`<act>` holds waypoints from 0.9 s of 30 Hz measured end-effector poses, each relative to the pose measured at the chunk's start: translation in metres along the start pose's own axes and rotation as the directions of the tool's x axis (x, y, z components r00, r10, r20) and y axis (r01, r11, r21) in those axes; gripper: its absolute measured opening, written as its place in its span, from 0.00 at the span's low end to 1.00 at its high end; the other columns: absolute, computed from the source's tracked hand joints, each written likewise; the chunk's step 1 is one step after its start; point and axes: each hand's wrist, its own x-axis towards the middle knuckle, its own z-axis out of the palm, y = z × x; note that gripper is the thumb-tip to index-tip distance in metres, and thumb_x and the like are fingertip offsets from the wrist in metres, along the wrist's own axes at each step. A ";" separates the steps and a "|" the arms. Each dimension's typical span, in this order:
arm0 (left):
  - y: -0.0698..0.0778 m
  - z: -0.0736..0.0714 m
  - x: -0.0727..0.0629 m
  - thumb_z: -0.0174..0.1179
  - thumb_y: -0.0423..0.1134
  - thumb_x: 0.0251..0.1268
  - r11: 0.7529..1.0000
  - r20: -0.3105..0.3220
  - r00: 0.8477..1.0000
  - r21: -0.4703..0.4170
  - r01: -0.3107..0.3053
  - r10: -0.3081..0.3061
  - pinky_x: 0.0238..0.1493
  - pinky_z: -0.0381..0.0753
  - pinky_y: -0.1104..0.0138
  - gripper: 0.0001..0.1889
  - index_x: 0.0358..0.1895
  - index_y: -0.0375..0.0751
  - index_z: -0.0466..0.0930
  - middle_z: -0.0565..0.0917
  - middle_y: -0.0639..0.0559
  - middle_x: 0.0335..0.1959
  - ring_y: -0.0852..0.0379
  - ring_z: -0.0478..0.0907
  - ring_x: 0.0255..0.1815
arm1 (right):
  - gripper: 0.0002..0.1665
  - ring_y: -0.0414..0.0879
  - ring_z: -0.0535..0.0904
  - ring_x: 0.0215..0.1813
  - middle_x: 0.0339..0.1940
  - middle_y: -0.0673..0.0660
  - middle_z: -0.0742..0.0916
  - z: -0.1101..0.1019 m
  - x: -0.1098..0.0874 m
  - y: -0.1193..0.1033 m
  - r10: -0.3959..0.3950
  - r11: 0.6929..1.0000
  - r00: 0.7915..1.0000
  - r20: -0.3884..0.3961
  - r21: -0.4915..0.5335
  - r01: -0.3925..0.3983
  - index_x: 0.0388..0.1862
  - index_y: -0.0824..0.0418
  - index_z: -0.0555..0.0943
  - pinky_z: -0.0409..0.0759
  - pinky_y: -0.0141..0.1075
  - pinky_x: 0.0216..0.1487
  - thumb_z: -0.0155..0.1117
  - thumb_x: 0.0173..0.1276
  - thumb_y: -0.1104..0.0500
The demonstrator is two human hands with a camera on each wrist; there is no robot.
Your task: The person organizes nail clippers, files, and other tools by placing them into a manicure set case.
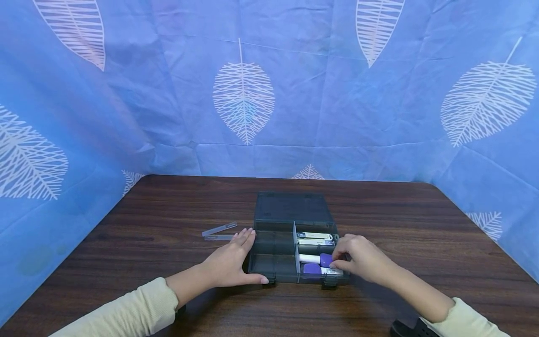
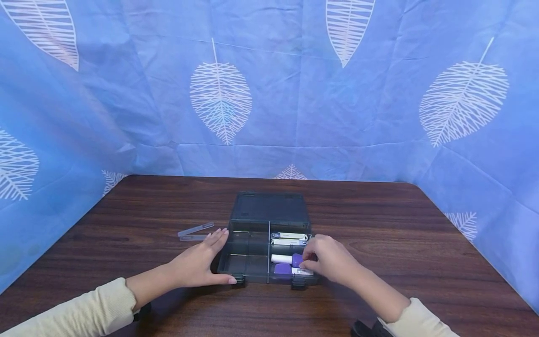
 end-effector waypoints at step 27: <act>0.001 -0.004 -0.003 0.55 0.73 0.48 0.999 -0.043 0.999 0.040 -0.005 0.007 0.70 0.57 0.53 0.58 0.71 0.31 0.49 0.53 0.36 0.73 0.42 0.50 0.74 | 0.66 0.68 0.63 0.66 0.67 0.72 0.67 0.017 -0.025 0.005 0.235 0.972 0.971 0.048 -0.026 -0.234 0.67 0.75 0.60 0.68 0.61 0.59 0.66 0.45 0.28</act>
